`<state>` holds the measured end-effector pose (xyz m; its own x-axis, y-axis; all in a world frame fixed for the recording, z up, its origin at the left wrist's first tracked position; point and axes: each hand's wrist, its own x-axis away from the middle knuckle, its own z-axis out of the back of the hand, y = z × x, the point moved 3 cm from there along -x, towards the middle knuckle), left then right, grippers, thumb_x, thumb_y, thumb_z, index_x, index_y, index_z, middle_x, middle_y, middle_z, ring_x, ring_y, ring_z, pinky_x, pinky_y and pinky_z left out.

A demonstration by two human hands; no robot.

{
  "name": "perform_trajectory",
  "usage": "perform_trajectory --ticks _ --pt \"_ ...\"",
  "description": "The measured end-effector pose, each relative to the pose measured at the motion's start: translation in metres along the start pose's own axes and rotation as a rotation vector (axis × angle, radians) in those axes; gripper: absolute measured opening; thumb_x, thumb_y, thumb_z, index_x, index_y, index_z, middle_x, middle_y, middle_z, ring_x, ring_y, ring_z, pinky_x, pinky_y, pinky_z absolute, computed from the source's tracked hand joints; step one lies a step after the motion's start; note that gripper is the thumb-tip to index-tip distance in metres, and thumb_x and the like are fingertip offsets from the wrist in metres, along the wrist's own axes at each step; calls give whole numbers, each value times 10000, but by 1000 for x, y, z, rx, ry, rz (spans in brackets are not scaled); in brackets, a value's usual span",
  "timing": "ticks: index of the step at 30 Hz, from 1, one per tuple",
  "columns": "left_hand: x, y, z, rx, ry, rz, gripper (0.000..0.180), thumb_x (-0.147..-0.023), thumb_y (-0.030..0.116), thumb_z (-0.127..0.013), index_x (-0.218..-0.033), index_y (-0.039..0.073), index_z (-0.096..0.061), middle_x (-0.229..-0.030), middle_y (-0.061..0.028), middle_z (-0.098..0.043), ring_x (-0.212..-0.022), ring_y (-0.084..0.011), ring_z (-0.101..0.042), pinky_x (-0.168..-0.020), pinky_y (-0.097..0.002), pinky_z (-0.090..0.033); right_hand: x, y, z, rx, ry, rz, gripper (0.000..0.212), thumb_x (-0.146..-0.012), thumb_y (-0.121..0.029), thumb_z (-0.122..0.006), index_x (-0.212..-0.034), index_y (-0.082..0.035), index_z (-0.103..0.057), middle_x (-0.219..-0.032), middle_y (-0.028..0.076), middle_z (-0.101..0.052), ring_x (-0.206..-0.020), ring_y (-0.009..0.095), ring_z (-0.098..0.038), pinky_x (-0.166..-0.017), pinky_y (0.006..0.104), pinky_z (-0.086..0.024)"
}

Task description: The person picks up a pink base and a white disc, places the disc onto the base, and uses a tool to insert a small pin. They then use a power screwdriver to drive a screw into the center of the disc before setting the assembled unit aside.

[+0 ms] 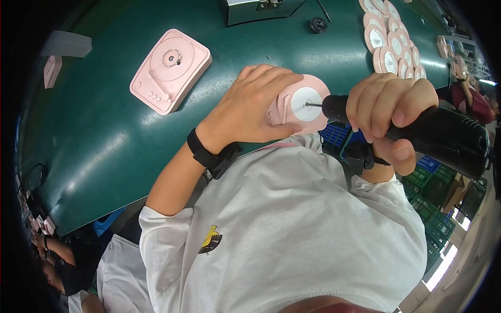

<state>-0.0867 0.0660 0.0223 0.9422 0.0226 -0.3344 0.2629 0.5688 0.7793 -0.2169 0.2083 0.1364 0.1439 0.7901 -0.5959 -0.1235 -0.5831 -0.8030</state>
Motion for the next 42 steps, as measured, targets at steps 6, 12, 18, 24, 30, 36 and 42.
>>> perform_trajectory --ticks 6,12,18,24,30,36,42 --pt "1 -1 0 -2 0 1 780 -678 314 -872 -1350 23 -605 -1299 -154 -637 -1222 -341 -569 -1070 -443 -390 2 3 -1 5 26 3 301 -873 -211 -691 -1032 -95 -464 -731 9 -576 -491 106 -542 -465 270 -489" --pt "3 2 -1 -15 -8 9 782 -677 314 -872 -1351 21 -605 -1300 -154 -636 -1226 -342 -567 -1073 -440 -386 6 2 -2 7 24 -20 301 -878 -216 -693 -1040 -97 -468 -731 5 -575 -499 107 -544 -478 278 -494" --pt "-7 21 -4 -83 25 -8 829 -666 378 -883 -1353 21 -586 -1339 -161 -597 -1243 -327 -546 -1085 -435 -370 1 0 0 33 34 -29 311 -899 -241 -716 -1036 -100 -475 -739 0 -575 -525 111 -564 -499 277 -500" --pt "11 41 -21 -358 24 142 942 -648 393 -885 -1443 52 -511 -1475 -195 -483 -1285 -333 -493 -1052 -481 -365 -23 0 42 -279 101 21 243 -970 -187 -700 -1045 -81 -494 -781 52 -557 -581 141 -499 -594 336 -468" --pt "64 43 4 -427 86 278 901 -692 370 -861 -1460 62 -503 -1548 -191 -440 -1302 -356 -502 -1042 -505 -359 -23 92 90 37 319 -126 168 -992 -101 -646 -1081 -56 -510 -807 57 -498 -623 163 -502 -634 348 -460" --pt "124 69 14 -460 291 437 904 -665 420 -876 -1418 58 -530 -1508 -191 -479 -1289 -340 -514 -1029 -486 -366 -11 98 107 89 384 -229 203 -998 -56 -632 -1170 -3 -537 -832 61 -533 -688 159 -519 -692 334 -473" --pt "189 73 64 -711 547 666 831 -734 371 -836 -1415 20 -514 -1502 -252 -494 -1325 -421 -505 -1106 -524 -359 -6 105 114 265 409 -321 350 -993 -73 -658 -1297 29 -520 -989 94 -617 -806 173 -600 -801 334 -502"
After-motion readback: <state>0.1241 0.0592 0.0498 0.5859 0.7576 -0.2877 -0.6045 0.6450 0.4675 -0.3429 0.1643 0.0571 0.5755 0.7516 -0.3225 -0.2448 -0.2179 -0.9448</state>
